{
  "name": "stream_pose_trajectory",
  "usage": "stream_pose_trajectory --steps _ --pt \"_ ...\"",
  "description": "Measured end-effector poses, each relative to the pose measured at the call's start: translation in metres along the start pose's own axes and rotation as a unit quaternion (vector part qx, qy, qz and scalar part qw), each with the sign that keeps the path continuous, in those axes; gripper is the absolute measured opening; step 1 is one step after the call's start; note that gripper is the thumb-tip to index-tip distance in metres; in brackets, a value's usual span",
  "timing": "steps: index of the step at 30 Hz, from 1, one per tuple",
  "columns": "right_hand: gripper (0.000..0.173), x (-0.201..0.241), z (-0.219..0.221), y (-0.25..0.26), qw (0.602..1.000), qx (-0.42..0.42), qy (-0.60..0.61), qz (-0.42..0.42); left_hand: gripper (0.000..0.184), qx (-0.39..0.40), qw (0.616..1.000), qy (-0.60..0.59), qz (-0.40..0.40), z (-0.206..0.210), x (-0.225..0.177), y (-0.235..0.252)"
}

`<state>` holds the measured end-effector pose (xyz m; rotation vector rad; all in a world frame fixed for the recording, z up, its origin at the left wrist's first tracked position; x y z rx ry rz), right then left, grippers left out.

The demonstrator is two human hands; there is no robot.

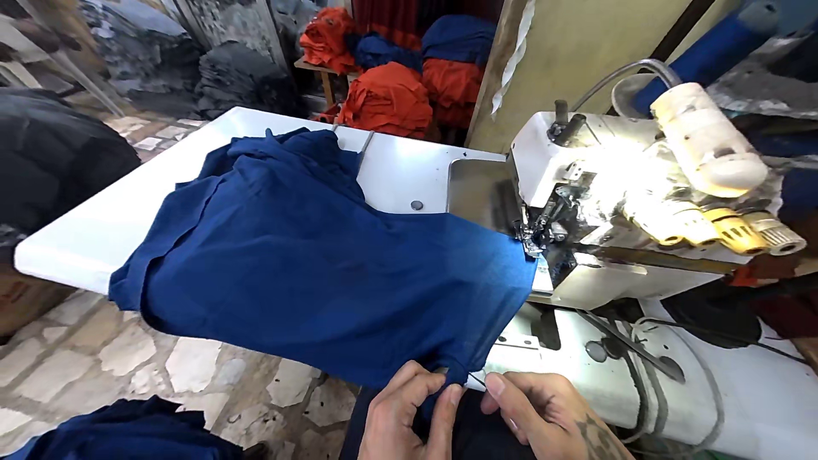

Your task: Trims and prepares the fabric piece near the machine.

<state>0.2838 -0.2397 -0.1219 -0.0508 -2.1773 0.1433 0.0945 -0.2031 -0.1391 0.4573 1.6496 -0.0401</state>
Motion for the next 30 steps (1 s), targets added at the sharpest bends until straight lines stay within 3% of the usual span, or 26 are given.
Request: stream_pose_trajectory --steps 15,30 --pt "0.045 -0.004 -0.002 0.013 0.998 0.032 0.014 -0.058 0.021 -0.002 1.000 0.011 -0.002 -0.004 0.001 0.001" --pt "0.041 0.000 0.003 0.008 0.997 0.043 0.055 -0.011 0.020 0.000 1.000 0.005 0.002 -0.007 0.001 0.003"
Point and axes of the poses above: each hand's wrist, its own y-axis towards the middle knuckle, its own z-axis out of the palm, x = y × z, the point moved 4 cm from there along y, towards the middle knuckle, and after that the axes turned 9 degrees about -y, right-handed, at the moved point
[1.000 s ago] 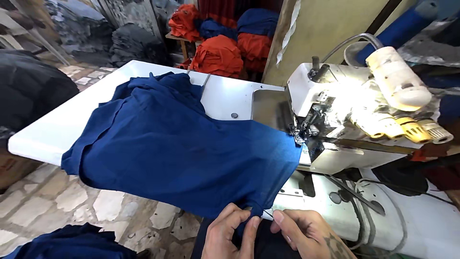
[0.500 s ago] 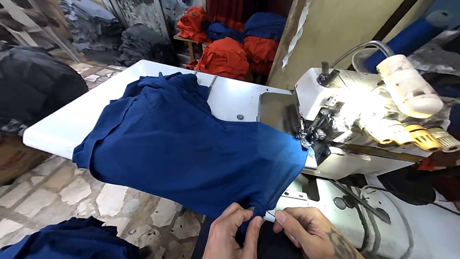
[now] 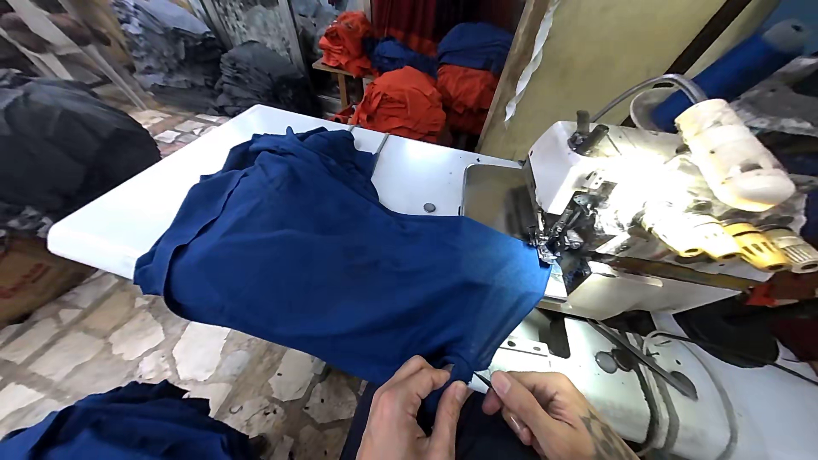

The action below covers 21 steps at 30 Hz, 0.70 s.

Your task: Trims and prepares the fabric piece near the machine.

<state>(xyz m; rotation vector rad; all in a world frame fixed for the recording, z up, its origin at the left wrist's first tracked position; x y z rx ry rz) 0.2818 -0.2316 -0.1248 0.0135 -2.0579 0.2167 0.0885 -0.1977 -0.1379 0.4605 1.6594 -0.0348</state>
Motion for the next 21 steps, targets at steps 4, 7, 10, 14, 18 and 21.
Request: stream_pose_trajectory --steps 4,7,10,14,18,21 --pt "0.042 0.004 0.001 0.000 1.000 0.003 -0.001 0.012 0.019 0.005 1.000 0.004 0.008 0.002 -0.001 -0.001" --pt "0.041 0.004 0.005 0.002 0.999 -0.006 0.031 0.011 0.019 0.008 1.000 0.004 0.011 0.004 0.001 -0.002" --pt "0.039 0.000 0.004 -0.005 0.990 -0.041 0.135 -0.025 0.019 -0.004 1.000 0.029 -0.001 0.002 0.004 -0.002" --pt "0.033 0.003 -0.003 -0.009 0.987 -0.141 0.062 -0.050 0.018 -0.001 1.000 0.005 -0.008 -0.003 0.002 -0.002" --pt "0.013 0.004 0.019 0.008 0.964 -0.257 0.006 -0.069 0.017 0.000 1.000 0.026 -0.002 0.001 -0.003 -0.003" --pt "0.014 0.000 0.019 0.011 0.962 -0.261 0.076 -0.008 0.016 -0.003 0.999 0.025 -0.022 -0.001 -0.004 -0.005"
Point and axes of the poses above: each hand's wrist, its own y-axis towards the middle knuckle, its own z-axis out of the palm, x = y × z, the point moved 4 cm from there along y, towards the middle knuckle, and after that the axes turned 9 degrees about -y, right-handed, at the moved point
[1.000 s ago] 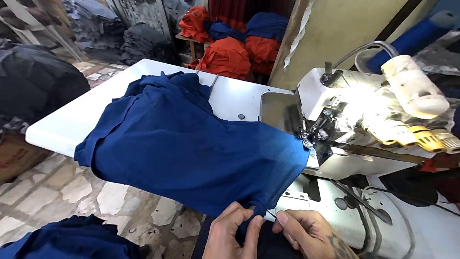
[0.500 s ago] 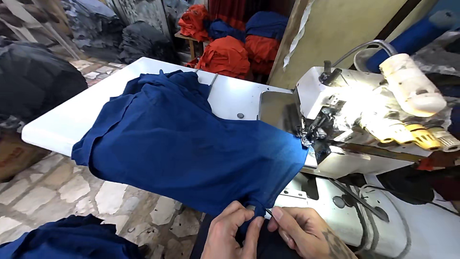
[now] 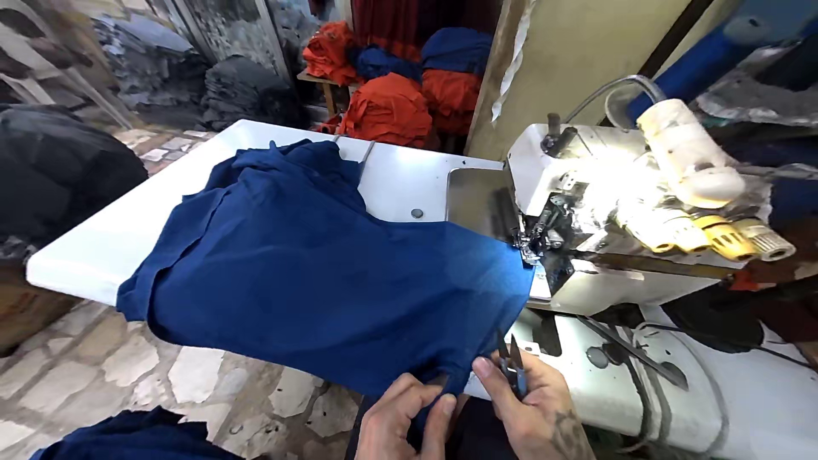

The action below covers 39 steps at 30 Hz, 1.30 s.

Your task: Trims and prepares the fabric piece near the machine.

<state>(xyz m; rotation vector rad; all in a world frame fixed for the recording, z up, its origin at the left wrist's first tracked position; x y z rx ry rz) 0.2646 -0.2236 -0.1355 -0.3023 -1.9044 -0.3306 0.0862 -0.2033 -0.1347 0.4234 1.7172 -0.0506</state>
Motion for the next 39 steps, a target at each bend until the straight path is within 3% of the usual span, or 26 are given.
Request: stream_pose_trajectory --steps 4,8,12,15,33,39 --pt "0.013 -0.020 0.005 0.001 0.998 0.027 0.061 0.005 0.015 0.018 0.998 -0.049 -0.045 0.001 0.018 0.006" --pt "0.017 -0.021 -0.013 -0.002 0.999 0.030 -0.015 0.003 0.015 0.043 0.990 -0.102 -0.084 0.012 0.027 0.007" --pt "0.040 -0.019 -0.043 -0.016 0.989 0.133 -0.060 0.019 0.014 0.036 0.988 -0.122 -0.083 0.017 0.030 0.006" --pt "0.040 -0.012 -0.043 -0.027 0.983 0.173 -0.043 0.036 0.013 0.032 0.988 -0.128 -0.079 0.020 0.029 0.004" --pt "0.042 -0.008 -0.023 -0.019 0.978 0.192 -0.059 0.047 0.013 0.033 0.990 -0.120 -0.063 0.016 0.021 0.003" --pt "0.043 -0.006 -0.022 -0.012 0.972 0.215 -0.079 0.049 0.014 0.040 0.994 -0.099 -0.019 0.016 0.022 0.004"
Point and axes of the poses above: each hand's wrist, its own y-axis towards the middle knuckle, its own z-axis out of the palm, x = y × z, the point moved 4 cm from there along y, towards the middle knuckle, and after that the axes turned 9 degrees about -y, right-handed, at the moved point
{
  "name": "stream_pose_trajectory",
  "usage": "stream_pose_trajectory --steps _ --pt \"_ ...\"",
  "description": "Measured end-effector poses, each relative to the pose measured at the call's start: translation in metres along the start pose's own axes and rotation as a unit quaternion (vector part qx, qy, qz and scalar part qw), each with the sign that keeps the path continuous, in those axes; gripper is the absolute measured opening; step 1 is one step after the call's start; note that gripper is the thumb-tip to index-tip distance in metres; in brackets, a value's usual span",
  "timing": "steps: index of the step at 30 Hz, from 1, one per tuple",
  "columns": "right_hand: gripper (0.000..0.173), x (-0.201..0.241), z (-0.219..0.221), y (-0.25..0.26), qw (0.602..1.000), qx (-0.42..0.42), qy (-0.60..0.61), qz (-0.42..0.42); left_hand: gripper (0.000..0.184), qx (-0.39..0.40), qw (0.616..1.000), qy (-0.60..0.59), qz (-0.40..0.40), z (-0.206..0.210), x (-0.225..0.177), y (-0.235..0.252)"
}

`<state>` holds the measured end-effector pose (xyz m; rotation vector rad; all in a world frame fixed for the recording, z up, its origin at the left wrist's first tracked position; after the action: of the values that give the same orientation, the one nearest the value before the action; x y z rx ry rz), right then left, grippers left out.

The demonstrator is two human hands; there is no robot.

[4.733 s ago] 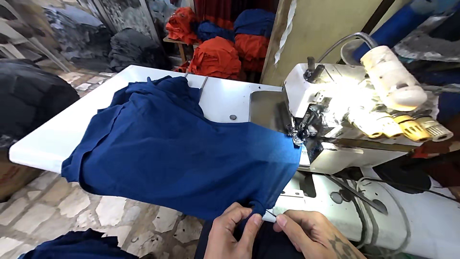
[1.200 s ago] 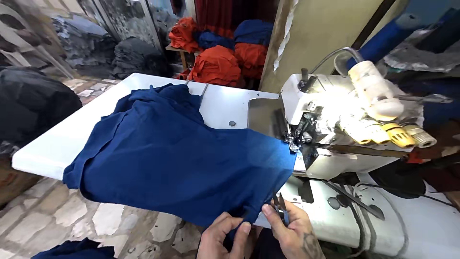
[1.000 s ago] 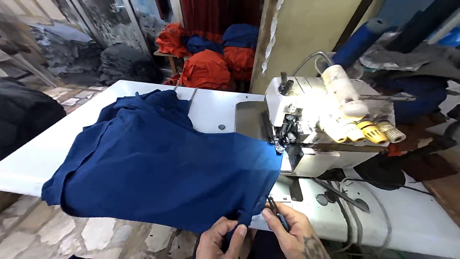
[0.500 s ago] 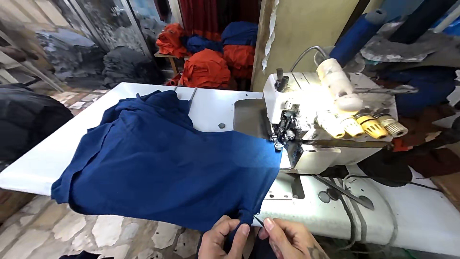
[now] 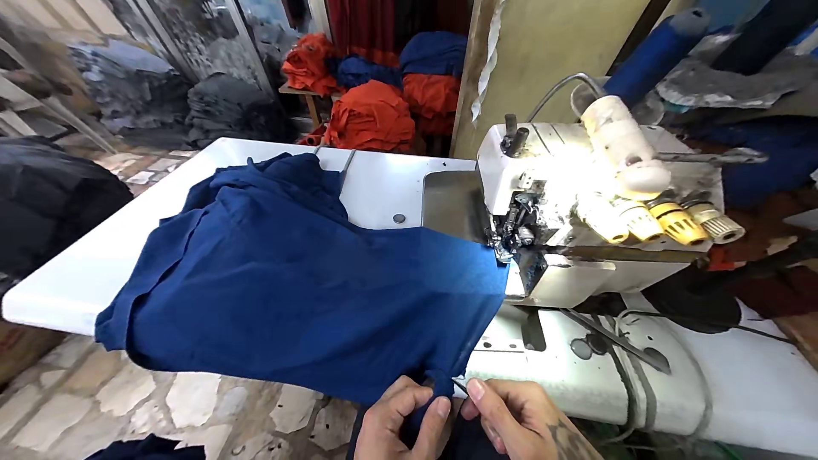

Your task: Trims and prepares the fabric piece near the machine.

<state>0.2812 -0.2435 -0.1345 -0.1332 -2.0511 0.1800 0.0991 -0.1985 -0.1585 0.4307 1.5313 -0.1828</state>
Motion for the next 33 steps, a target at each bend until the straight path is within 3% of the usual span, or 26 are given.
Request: stream_pose_trajectory --steps 6,12,18,33 --pt "0.039 -0.001 0.000 0.004 0.999 0.016 0.027 -0.029 0.015 -0.011 1.000 0.014 0.008 0.000 -0.002 -0.002" --pt "0.034 -0.019 0.008 0.002 0.987 -0.006 0.129 -0.094 0.013 -0.007 1.000 0.001 -0.012 0.003 -0.003 0.001" --pt "0.032 -0.021 -0.003 0.005 0.988 0.012 0.085 -0.125 0.014 0.004 1.000 -0.019 -0.019 0.008 -0.002 -0.001" --pt "0.034 -0.015 -0.013 0.004 0.995 0.021 -0.016 -0.099 0.014 -0.012 0.999 -0.028 -0.020 0.007 -0.004 -0.005"
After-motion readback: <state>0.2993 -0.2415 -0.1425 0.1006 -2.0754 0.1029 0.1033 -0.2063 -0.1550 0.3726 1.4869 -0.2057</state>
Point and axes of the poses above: each hand's wrist, its own y-axis towards the middle knuckle, its own z-axis out of the palm, x = y × z, the point moved 4 cm from there along y, towards the middle knuckle, and after that the axes turned 9 degrees about -y, right-handed, at the moved point
